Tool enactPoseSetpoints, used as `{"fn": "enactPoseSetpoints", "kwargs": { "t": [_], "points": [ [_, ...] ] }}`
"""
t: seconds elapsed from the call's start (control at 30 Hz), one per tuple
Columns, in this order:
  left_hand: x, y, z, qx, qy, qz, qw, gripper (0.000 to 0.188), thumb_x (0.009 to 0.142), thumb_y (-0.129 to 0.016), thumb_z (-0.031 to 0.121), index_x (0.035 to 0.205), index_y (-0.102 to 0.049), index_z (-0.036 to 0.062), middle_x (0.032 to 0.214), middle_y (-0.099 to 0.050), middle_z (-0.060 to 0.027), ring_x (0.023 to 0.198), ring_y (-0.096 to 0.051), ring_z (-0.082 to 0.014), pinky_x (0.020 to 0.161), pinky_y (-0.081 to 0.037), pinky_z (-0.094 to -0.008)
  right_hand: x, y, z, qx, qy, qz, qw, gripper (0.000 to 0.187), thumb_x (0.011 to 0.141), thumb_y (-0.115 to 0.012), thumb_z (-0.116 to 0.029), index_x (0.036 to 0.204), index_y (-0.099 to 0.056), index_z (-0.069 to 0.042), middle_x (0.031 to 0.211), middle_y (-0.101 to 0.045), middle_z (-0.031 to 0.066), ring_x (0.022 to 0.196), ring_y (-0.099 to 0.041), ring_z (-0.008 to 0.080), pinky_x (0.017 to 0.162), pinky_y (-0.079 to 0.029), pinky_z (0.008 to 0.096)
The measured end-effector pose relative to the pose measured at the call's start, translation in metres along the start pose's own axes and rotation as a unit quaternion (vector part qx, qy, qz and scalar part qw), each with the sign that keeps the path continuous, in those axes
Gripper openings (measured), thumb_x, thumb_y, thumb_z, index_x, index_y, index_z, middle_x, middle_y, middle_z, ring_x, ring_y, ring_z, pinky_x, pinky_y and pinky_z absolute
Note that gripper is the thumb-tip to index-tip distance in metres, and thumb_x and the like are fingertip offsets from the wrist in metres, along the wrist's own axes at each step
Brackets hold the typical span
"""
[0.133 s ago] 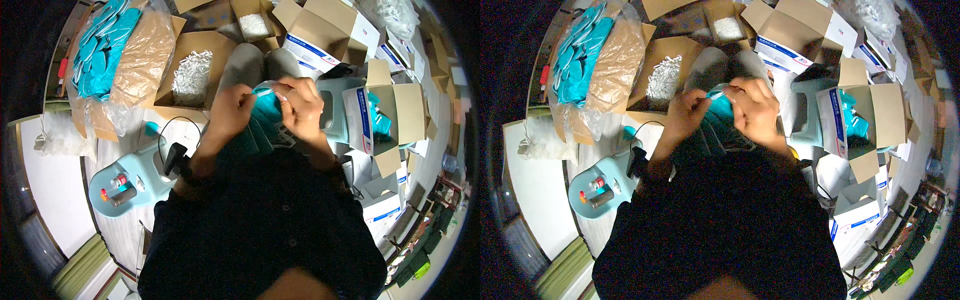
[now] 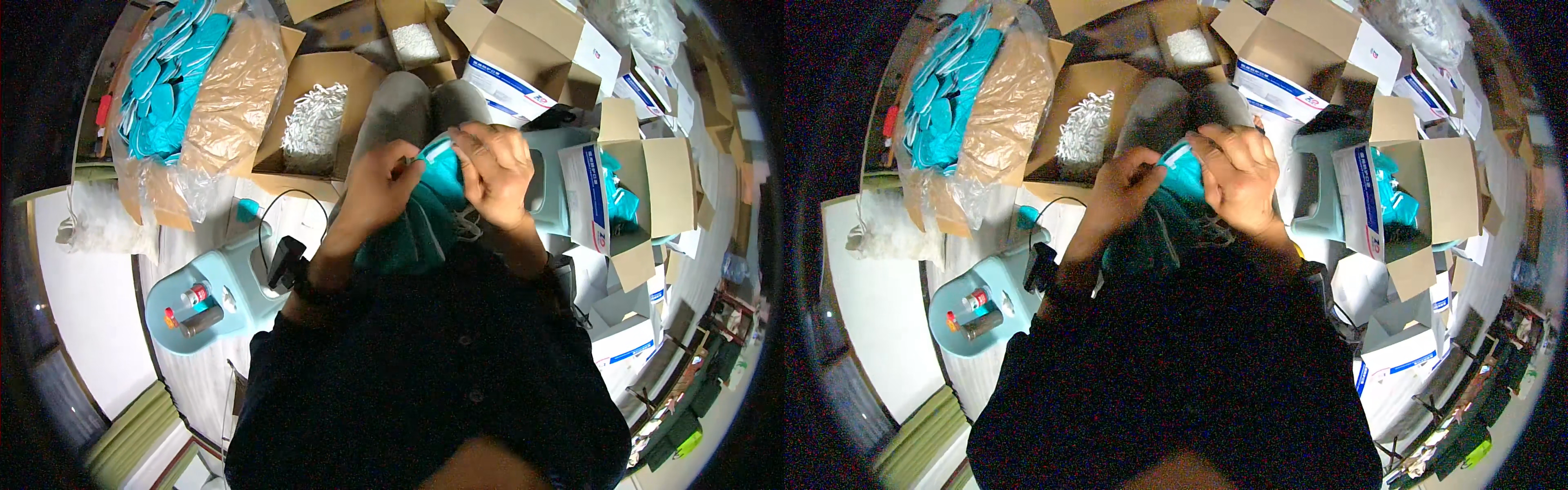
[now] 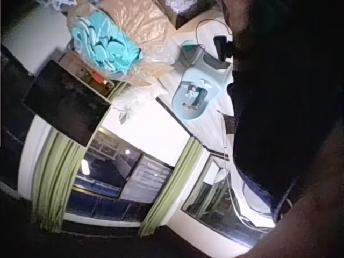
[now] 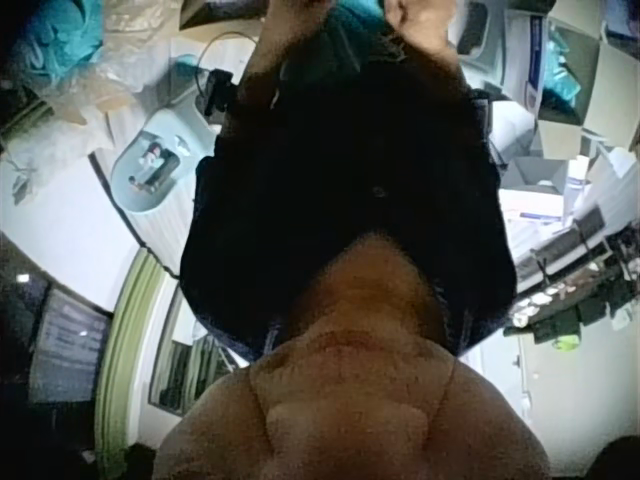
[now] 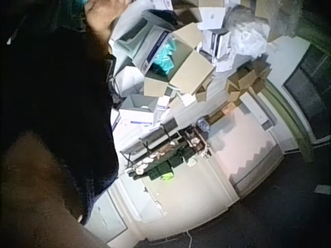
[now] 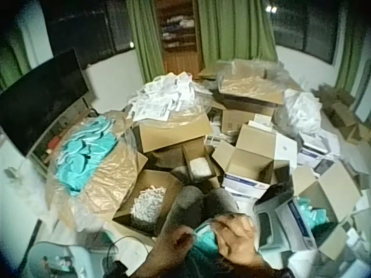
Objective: The recorder is shown handling and organizing multiple green face masks, likely for packaging.
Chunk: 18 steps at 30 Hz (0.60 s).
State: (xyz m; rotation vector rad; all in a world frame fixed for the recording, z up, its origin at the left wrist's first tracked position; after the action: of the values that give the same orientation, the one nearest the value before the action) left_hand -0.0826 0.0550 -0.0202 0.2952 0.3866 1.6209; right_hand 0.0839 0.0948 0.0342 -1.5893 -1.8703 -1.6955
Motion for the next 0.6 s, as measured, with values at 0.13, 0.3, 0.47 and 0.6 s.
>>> {"fn": "enactPoseSetpoints", "kwargs": {
  "t": [0.13, 0.3, 0.47, 0.6],
  "points": [
    [-0.003, -0.001, 0.005, -0.051, 0.008, -0.037, 0.998, 0.012, 0.085, -0.063, 0.013, 0.089, -0.060, 0.0018, 0.071, -0.062, -0.0101, 0.063, -0.058, -0.0138, 0.059, -0.045, -0.0292, -0.002, -0.001, -0.002, 0.013, 0.044, -0.011, 0.999, 0.015, 0.073, -0.067, -0.007, 0.088, -0.070, -0.008, 0.097, -0.065, 0.0056, 0.085, -0.058, 0.0251, 0.074, -0.045, 0.0332],
    [-0.004, 0.002, 0.004, -0.095, 0.029, -0.038, 0.994, 0.011, 0.088, -0.061, 0.012, 0.088, -0.059, 0.0006, 0.071, -0.060, -0.0050, 0.066, -0.053, -0.0072, 0.060, -0.044, -0.0258, -0.010, -0.009, 0.006, 0.151, -0.036, -0.035, 0.987, 0.006, 0.079, -0.064, -0.005, 0.084, -0.064, -0.005, 0.094, -0.064, 0.0093, 0.075, -0.059, 0.0227, 0.065, -0.046, 0.0302],
    [-0.003, -0.010, -0.001, -0.109, -0.018, -0.019, 0.994, 0.010, 0.087, -0.062, 0.009, 0.086, -0.060, -0.0008, 0.072, -0.060, -0.0044, 0.067, -0.053, -0.0079, 0.062, -0.043, -0.0248, -0.023, -0.026, -0.001, 0.508, -0.313, -0.070, 0.799, 0.003, 0.088, -0.056, -0.002, 0.087, -0.055, -0.004, 0.083, -0.062, 0.0071, 0.068, -0.055, 0.0117, 0.056, -0.041, 0.0230],
    [-0.011, 0.003, 0.006, -0.084, -0.007, 0.023, 0.996, 0.008, 0.086, -0.062, 0.006, 0.086, -0.061, -0.0012, 0.072, -0.059, -0.0067, 0.068, -0.054, -0.0094, 0.063, -0.044, -0.0259, -0.037, -0.023, 0.003, 0.512, -0.375, -0.084, 0.768, 0.006, 0.092, -0.052, -0.001, 0.086, -0.054, -0.003, 0.071, -0.055, 0.0015, 0.061, -0.048, 0.0065, 0.056, -0.038, 0.0200]
  ]
}}
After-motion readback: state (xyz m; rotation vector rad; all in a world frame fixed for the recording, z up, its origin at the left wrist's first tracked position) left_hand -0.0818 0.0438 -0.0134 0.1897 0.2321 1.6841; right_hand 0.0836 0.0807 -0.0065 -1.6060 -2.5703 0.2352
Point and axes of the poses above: each hand's wrist, its own x-axis towards the middle knuckle, its own y-axis out of the back of the hand, z = x × y, the point moved 5 cm from there along x, towards the middle knuckle
